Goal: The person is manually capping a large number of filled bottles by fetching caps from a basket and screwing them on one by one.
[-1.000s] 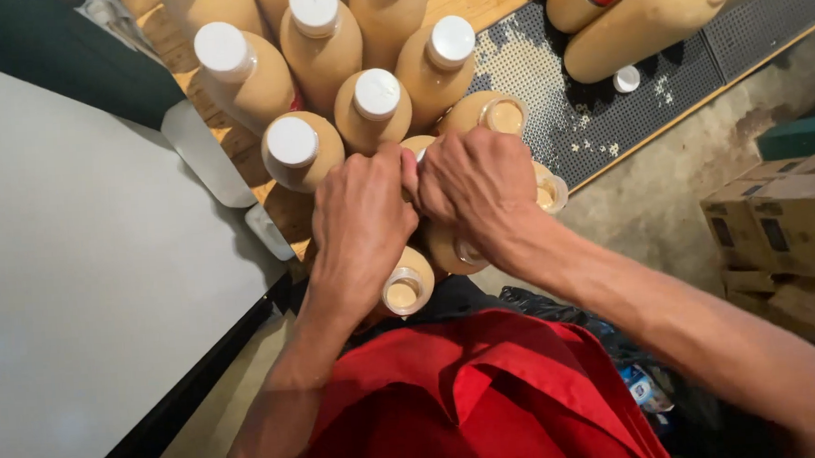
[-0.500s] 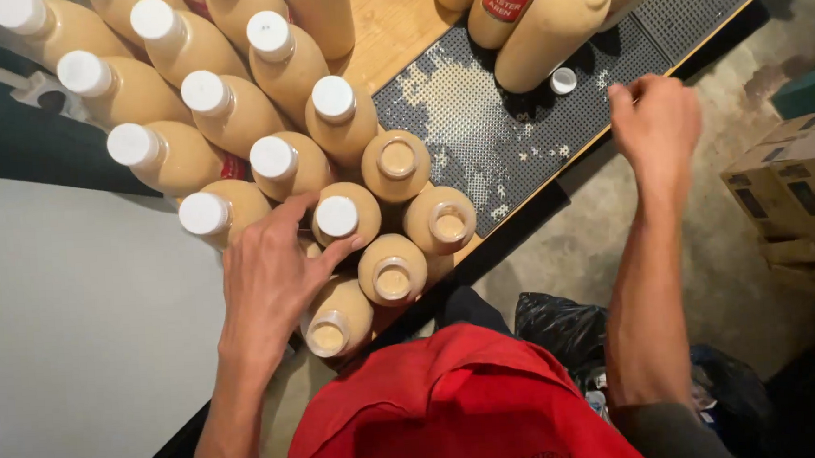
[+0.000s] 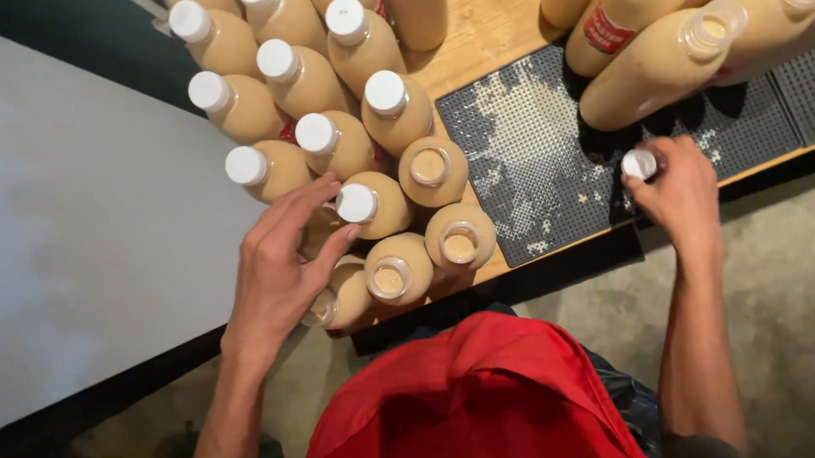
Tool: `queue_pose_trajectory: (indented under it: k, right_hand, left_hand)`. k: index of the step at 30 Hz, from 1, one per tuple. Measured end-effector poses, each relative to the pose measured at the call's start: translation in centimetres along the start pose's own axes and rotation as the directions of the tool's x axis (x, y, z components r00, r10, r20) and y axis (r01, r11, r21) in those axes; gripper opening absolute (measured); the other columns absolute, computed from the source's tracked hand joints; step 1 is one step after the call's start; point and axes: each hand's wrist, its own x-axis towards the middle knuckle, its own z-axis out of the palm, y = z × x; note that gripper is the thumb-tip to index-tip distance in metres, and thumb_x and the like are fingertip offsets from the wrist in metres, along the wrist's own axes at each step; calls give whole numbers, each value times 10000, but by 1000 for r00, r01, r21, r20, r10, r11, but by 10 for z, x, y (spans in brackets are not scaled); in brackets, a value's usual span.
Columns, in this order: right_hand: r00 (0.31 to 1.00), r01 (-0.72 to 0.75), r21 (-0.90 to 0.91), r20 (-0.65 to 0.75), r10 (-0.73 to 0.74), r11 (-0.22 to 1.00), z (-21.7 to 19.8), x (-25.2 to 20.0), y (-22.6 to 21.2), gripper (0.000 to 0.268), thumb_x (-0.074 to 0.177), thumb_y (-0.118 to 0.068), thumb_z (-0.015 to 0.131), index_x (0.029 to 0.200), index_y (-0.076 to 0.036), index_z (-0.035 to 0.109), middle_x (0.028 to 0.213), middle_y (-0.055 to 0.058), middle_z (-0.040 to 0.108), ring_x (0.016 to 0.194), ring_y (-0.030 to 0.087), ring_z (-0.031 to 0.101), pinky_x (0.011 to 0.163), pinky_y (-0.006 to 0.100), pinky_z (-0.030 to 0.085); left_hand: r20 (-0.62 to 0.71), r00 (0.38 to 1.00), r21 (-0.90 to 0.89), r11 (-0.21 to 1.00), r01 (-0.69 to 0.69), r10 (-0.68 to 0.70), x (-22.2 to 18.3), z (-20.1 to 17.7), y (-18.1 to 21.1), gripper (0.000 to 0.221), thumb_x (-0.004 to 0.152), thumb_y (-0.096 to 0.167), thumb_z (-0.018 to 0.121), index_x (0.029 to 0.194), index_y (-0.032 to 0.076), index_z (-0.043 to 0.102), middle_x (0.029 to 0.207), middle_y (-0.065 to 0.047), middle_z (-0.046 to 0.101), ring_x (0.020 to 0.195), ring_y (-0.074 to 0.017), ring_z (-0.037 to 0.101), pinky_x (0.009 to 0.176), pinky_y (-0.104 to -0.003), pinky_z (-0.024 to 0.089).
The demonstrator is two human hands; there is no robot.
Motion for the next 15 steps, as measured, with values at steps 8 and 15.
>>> queue_pose_trajectory:
  k: [8,15]
  right_hand:
    - [765,-157,-145,607,213,977,75,-145,78,526,708,-116,743,1231,-72,767,1220,223,745,1092,401,747,1000,451,583]
    - [865,-223,251,496,73,942,-67,-101,-68,477,781,-121,803,1249,-92,715,1141,94,739,741,258,665,768,414,526]
  left_hand:
    - [237,961,32,990,138,-141,27,25,-2,484,938,335,737,1347,96,635,1339,-83,699,1178,-282,656,895,-434,520]
    - [352,927,126,988,91,-130,63,51,-8,544,853,465,782,1270,147,638,1053,-62,741,965,-357,680,677,-534,480]
